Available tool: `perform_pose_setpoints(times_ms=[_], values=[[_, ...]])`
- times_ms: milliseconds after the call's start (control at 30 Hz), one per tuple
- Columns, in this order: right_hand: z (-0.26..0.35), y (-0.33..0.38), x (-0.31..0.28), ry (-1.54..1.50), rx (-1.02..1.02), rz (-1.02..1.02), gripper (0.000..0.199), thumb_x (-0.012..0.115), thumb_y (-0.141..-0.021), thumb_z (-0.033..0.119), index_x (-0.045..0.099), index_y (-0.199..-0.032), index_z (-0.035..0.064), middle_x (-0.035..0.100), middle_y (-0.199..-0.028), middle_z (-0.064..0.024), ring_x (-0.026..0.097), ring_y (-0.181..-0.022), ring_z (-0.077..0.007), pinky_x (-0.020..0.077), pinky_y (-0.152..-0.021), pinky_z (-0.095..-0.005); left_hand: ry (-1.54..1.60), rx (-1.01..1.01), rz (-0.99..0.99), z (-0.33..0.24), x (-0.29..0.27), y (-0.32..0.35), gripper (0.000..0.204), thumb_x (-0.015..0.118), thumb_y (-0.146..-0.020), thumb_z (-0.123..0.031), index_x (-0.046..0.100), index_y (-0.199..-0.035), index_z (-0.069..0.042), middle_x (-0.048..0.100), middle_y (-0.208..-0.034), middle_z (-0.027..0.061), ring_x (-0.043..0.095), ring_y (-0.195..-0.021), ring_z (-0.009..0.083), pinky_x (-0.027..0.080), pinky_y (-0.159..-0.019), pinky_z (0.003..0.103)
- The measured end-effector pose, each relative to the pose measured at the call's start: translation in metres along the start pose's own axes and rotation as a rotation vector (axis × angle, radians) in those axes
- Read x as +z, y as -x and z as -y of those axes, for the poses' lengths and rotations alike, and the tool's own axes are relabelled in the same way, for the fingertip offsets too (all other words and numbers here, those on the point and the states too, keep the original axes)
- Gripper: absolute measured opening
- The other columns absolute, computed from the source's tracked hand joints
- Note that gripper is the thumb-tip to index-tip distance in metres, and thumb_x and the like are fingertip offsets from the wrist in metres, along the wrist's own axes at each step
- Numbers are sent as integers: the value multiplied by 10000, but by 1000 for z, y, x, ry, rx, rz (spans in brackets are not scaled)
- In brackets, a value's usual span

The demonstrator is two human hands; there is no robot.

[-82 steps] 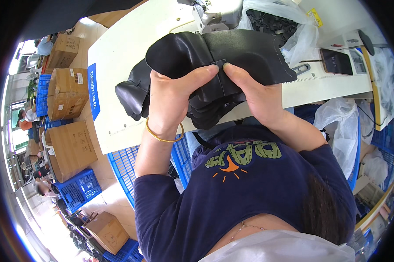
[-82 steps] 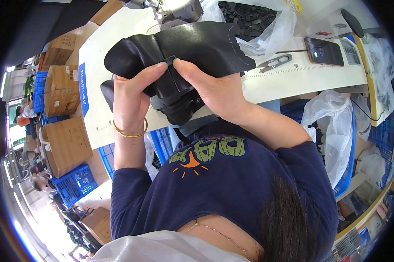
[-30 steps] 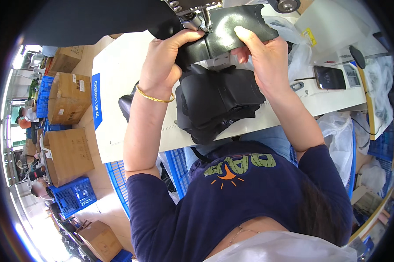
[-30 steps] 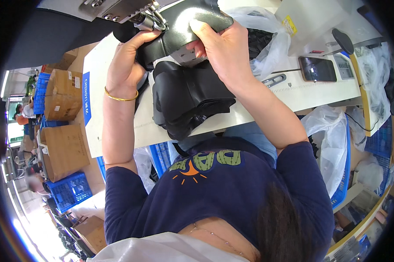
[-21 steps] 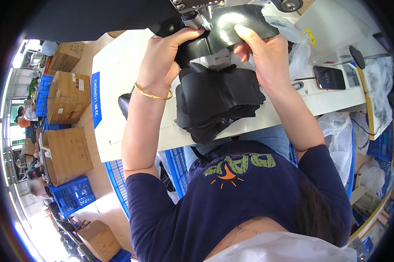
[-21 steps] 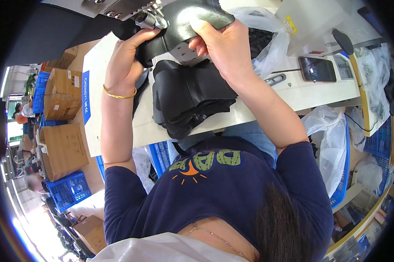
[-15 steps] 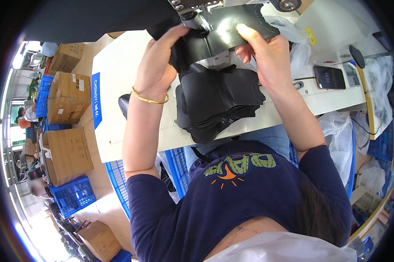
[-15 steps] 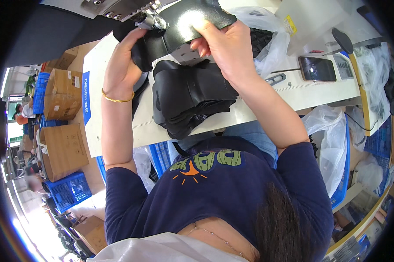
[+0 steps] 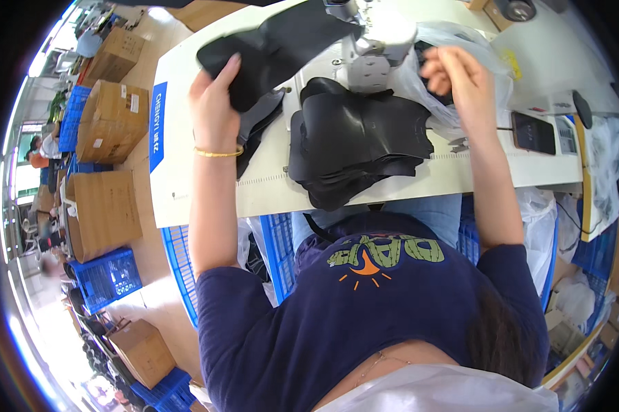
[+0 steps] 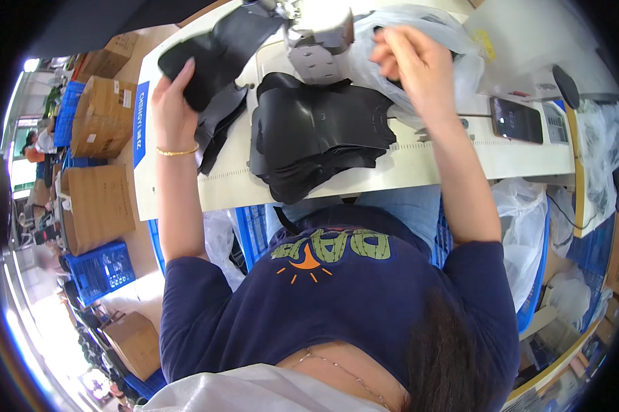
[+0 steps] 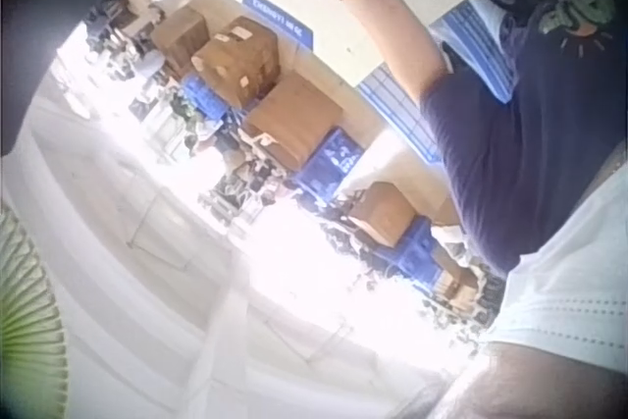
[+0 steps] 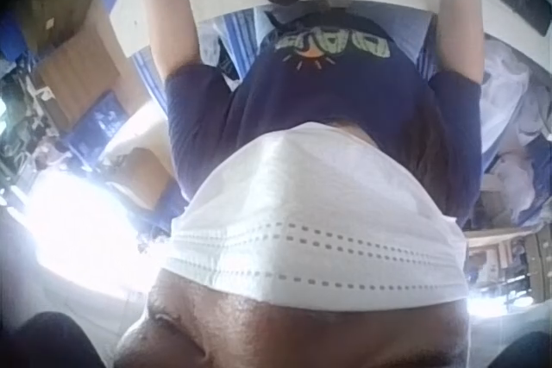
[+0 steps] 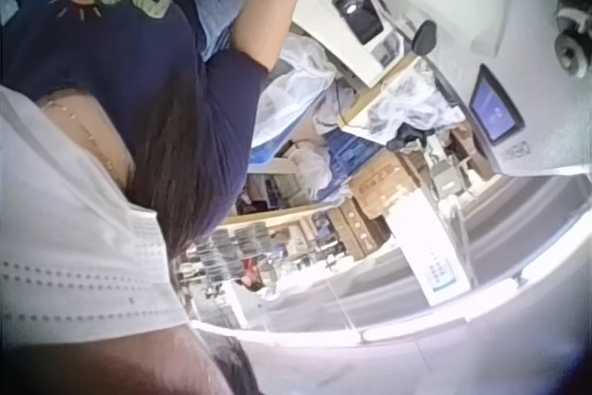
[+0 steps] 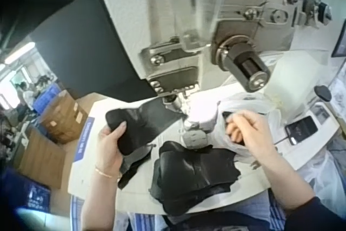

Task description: Stitching black shoe upper components together using an industrial sewing machine.

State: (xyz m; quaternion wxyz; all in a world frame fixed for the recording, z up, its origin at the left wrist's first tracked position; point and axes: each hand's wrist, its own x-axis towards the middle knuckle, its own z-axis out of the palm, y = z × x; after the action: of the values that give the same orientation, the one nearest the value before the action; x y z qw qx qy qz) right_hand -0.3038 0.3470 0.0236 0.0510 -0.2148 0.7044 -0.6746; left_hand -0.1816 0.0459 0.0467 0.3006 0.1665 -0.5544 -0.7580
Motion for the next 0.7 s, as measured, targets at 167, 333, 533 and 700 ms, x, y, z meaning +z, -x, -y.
perform_pose_setpoints(times_ms=[167,333,533,700], values=[[-46,-3,-41,1061,-308,-84,252,661,-803,196,649,-996,34,640,-791,-93,625,-751,-257,494,-697,-333,-391,-118,-295,20,-119,15,237,653,-813,-4,605,-1031,76,647,-1027,147,638,-888,211,515,-794,299],[-48,-13,-40,992,-100,93,140,650,-787,136,596,-856,27,627,-831,-108,610,-761,-286,468,-671,-380,-1506,713,-444,26,-84,55,645,712,-735,-127,407,-1267,73,443,-1206,258,423,-1175,359,323,-1017,421],[-49,-16,-33,983,-191,-33,120,609,-827,134,619,-900,39,636,-826,-129,616,-755,-297,477,-687,-379,-947,352,261,49,17,68,424,764,-751,-265,630,-1054,0,594,-1033,127,592,-936,217,485,-823,311],[-46,-12,-30,979,-312,-150,172,607,-843,143,619,-974,32,661,-884,-127,641,-790,-272,490,-711,-348,-1085,434,219,60,38,79,620,818,-645,-326,549,-1089,13,518,-1094,143,529,-1002,295,449,-880,365]])
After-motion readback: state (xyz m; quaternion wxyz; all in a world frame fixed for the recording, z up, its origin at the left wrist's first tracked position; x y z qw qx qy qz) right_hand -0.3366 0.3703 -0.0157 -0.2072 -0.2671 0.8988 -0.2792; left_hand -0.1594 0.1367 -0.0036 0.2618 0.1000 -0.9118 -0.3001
